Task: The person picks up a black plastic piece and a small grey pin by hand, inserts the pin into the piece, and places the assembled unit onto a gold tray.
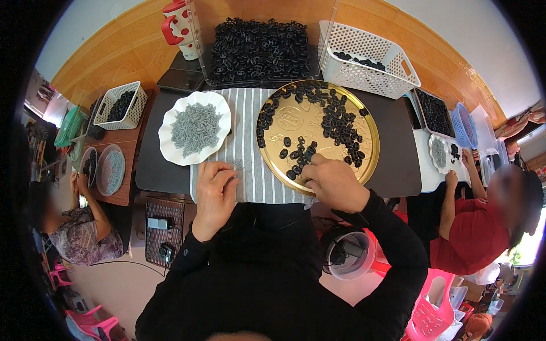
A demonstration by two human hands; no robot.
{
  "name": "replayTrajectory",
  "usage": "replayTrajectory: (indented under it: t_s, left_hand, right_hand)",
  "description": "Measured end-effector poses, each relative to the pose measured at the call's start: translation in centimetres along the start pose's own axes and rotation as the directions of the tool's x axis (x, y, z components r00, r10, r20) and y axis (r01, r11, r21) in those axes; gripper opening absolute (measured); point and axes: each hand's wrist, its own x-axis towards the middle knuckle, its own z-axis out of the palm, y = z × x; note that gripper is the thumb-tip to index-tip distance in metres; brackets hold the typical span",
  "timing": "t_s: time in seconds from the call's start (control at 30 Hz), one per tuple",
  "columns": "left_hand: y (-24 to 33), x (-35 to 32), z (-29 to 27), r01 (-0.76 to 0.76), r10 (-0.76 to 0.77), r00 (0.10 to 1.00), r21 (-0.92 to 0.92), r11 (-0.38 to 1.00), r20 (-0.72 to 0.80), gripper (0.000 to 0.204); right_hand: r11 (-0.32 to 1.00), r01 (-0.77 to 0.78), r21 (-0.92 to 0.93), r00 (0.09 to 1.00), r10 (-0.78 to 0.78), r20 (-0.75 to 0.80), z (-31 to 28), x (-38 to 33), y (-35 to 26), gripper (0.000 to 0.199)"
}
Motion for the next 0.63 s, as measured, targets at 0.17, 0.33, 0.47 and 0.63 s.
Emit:
replayTrajectory:
  t_s: [0.17, 0.33, 0.47, 0.63]
  left_hand:
    - [0.7, 0.1, -0.2, -0.028, 0.028, 1.0, 0.006, 1.0, 0.011, 0.014]
    - [0.5, 0.2, 0.0, -0.009, 0.009, 1.0, 0.0, 1.0, 0.01, 0.014]
    - [0.4, 0.2, -0.1, -0.002, 0.002, 1.0, 0.022, 1.0, 0.001, 0.012]
    - [0.0, 0.1, -0.1, -0.025, 0.026, 1.0, 0.044, 0.999, -0.013, 0.012]
  right_hand:
    - [0.998, -0.064, -0.018, 0.977, 0.059, -0.203, -0.2, -0.5, 2.5, 0.01]
    - [0.998, -0.07, 0.001, 0.972, 0.068, -0.225, 0.2, -1.0, 3.1, 0.007]
    - [0.996, -0.081, -0.037, 0.968, 0.07, -0.239, 0.7, -0.9, 3.4, 0.009]
    - [0.979, -0.176, -0.098, 0.966, 0.153, -0.206, 0.8, -0.5, 2.9, 0.013]
